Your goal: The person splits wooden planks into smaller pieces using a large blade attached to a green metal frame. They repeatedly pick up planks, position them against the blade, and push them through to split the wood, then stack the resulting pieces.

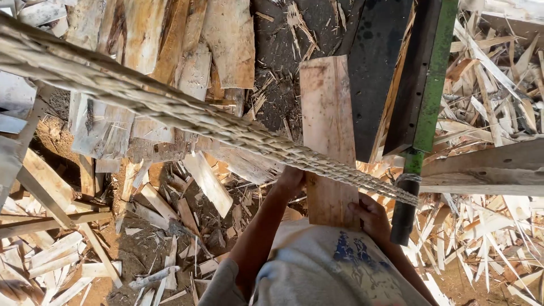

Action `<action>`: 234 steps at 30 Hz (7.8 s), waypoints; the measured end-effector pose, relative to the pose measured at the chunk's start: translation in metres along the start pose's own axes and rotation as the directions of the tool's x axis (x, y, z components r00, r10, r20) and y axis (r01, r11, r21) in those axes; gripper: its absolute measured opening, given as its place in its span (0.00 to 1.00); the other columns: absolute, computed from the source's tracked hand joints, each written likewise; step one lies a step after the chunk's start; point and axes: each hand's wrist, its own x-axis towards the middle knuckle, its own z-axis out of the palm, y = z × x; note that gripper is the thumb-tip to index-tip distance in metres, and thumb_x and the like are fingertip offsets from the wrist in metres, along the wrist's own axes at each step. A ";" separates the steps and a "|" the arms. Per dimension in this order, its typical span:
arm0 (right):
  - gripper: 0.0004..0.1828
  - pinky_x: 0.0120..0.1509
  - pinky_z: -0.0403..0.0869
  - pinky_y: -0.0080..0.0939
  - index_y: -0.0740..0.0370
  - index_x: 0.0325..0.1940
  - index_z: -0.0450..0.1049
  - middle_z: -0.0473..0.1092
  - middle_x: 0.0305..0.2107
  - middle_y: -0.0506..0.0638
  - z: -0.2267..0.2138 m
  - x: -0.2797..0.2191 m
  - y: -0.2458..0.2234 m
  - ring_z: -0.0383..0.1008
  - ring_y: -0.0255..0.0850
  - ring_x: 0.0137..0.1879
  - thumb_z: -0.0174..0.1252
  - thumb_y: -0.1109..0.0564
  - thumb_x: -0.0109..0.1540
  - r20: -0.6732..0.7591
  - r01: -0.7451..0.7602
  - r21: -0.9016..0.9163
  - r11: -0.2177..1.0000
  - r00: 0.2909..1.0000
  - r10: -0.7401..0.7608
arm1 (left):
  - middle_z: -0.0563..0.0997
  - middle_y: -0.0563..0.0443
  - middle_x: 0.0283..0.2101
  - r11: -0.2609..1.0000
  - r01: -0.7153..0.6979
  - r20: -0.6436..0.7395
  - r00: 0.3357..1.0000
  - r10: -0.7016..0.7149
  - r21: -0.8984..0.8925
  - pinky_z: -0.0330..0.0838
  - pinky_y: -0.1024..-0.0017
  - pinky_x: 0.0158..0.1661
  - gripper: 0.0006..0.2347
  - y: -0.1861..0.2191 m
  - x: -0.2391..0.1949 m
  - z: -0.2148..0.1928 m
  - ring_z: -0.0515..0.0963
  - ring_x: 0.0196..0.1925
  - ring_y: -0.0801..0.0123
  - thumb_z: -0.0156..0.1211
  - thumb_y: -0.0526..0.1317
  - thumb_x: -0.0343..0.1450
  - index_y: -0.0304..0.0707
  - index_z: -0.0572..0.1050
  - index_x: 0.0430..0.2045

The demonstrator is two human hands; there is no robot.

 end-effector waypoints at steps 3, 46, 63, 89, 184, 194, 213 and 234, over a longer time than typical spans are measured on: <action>0.19 0.51 0.72 0.37 0.69 0.61 0.75 0.76 0.42 0.52 -0.004 0.009 0.007 0.73 0.37 0.47 0.58 0.61 0.66 -0.047 0.025 0.044 0.999 0.999 -0.023 | 0.81 0.48 0.41 0.988 0.075 -0.060 0.996 -0.067 0.133 0.78 0.63 0.39 0.10 -0.005 -0.039 0.018 0.80 0.41 0.64 0.60 0.39 0.74 0.34 0.75 0.45; 0.31 0.50 0.86 0.43 0.57 0.71 0.64 0.79 0.51 0.59 0.780 0.134 -0.080 0.85 0.43 0.46 0.55 0.47 0.65 0.853 0.485 -0.522 0.702 0.273 0.445 | 0.68 0.32 0.68 0.553 -0.821 -0.952 0.039 0.305 0.143 0.82 0.46 0.52 0.32 0.334 -0.397 -0.472 0.80 0.60 0.40 0.47 0.57 0.73 0.37 0.55 0.70; 0.25 0.53 0.82 0.42 0.58 0.65 0.73 0.82 0.42 0.57 0.457 0.189 0.027 0.83 0.42 0.45 0.61 0.55 0.63 0.471 0.098 -0.606 0.789 0.844 0.257 | 0.84 0.50 0.39 0.824 -0.121 0.010 0.990 0.139 0.553 0.76 0.72 0.33 0.18 0.218 -0.198 -0.346 0.80 0.34 0.73 0.61 0.44 0.76 0.34 0.76 0.58; 0.22 0.50 0.80 0.44 0.66 0.61 0.75 0.82 0.37 0.57 0.532 0.229 -0.076 0.82 0.42 0.41 0.59 0.56 0.65 0.155 0.082 -0.240 0.967 0.987 -0.045 | 0.82 0.43 0.50 0.871 -0.454 -0.413 0.841 0.350 -0.187 0.81 0.57 0.46 0.24 0.473 -0.040 -0.371 0.83 0.48 0.55 0.57 0.44 0.75 0.38 0.63 0.66; 0.34 0.69 0.69 0.52 0.67 0.65 0.74 0.78 0.54 0.62 0.316 0.129 -0.097 0.77 0.51 0.60 0.66 0.64 0.53 -0.652 0.383 0.006 0.924 0.702 -0.287 | 0.84 0.51 0.49 0.796 -0.457 0.328 0.881 0.341 0.398 0.72 0.68 0.53 0.23 0.484 -0.058 -0.154 0.79 0.50 0.69 0.67 0.43 0.69 0.35 0.73 0.58; 0.43 0.71 0.63 0.47 0.62 0.73 0.61 0.71 0.61 0.50 0.185 0.063 -0.032 0.68 0.45 0.67 0.65 0.64 0.54 -0.488 0.090 0.173 0.981 0.873 0.006 | 0.77 0.45 0.30 0.804 -0.262 0.346 0.935 0.075 0.533 0.73 0.65 0.32 0.12 0.207 0.047 -0.212 0.76 0.30 0.65 0.64 0.36 0.75 0.20 0.75 0.43; 0.32 0.49 0.75 0.42 0.69 0.70 0.66 0.77 0.45 0.55 0.170 0.060 0.086 0.75 0.41 0.45 0.61 0.62 0.62 -0.443 0.094 0.259 0.961 0.896 0.032 | 0.85 0.51 0.46 0.828 -0.051 0.180 0.982 -0.060 0.558 0.74 0.66 0.51 0.19 0.211 0.021 -0.176 0.82 0.49 0.64 0.69 0.40 0.67 0.33 0.79 0.51; 0.46 0.38 0.77 0.42 0.57 0.81 0.58 0.76 0.42 0.57 -0.022 -0.086 -0.139 0.77 0.44 0.38 0.61 0.49 0.58 -0.267 0.188 0.227 0.956 0.956 -0.124 | 0.84 0.48 0.46 0.883 -0.221 0.275 0.955 0.109 0.415 0.79 0.66 0.48 0.22 0.187 -0.103 0.000 0.83 0.46 0.63 0.65 0.29 0.64 0.30 0.75 0.55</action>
